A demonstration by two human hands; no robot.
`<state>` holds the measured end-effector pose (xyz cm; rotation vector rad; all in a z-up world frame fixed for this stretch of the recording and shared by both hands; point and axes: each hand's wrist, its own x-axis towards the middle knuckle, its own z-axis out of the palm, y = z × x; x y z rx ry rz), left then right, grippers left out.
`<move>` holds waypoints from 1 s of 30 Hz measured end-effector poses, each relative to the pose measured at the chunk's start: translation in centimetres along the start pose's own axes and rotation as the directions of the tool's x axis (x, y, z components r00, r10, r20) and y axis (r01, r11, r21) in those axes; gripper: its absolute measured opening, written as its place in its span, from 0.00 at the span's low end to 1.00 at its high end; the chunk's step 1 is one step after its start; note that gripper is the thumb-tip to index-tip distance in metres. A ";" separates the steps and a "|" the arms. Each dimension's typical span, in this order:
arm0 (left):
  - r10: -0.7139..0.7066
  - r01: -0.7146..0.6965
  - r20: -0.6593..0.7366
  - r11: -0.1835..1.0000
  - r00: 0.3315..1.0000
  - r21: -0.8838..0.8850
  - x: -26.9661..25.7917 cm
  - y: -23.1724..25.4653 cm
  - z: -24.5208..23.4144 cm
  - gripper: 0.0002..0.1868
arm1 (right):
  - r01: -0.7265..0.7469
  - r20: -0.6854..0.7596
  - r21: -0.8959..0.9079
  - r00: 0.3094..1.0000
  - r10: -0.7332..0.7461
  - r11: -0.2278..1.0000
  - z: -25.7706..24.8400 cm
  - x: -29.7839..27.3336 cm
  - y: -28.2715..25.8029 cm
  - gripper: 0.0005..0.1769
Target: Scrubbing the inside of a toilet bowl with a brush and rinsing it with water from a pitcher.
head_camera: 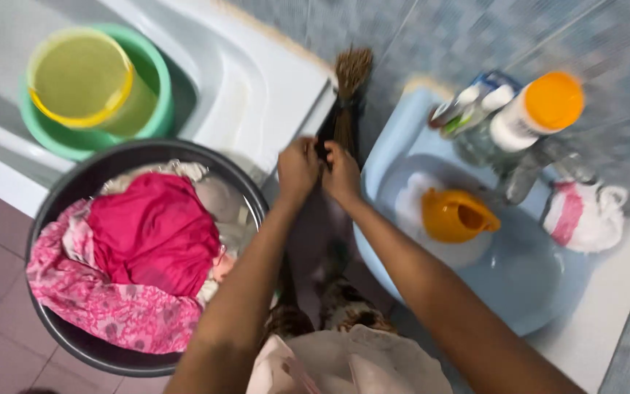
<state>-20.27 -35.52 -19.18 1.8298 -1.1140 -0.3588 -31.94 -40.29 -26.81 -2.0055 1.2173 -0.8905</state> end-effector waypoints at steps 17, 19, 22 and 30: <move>0.100 -0.142 0.451 0.988 0.887 0.060 9.1 -11.2 14.1 0.14 | -0.829 -0.048 -0.294 0.511 0.858 0.477 15.7 8.4 20.3 0.34; 0.135 -0.166 0.472 0.986 0.871 0.024 9.2 -12.1 15.2 0.14 | -0.851 -0.089 -0.282 0.483 0.871 0.444 14.4 4.3 23.7 0.35; 0.096 -0.162 0.539 0.984 0.837 0.076 9.4 -12.2 16.2 0.15 | -0.854 -0.149 -0.296 0.484 0.862 0.428 19.0 8.0 22.5 0.33; 0.183 -0.340 0.759 0.939 0.625 0.053 9.5 -13.1 17.3 0.14 | -0.863 -0.332 -0.347 0.479 0.813 0.367 22.6 7.5 24.1 0.28</move>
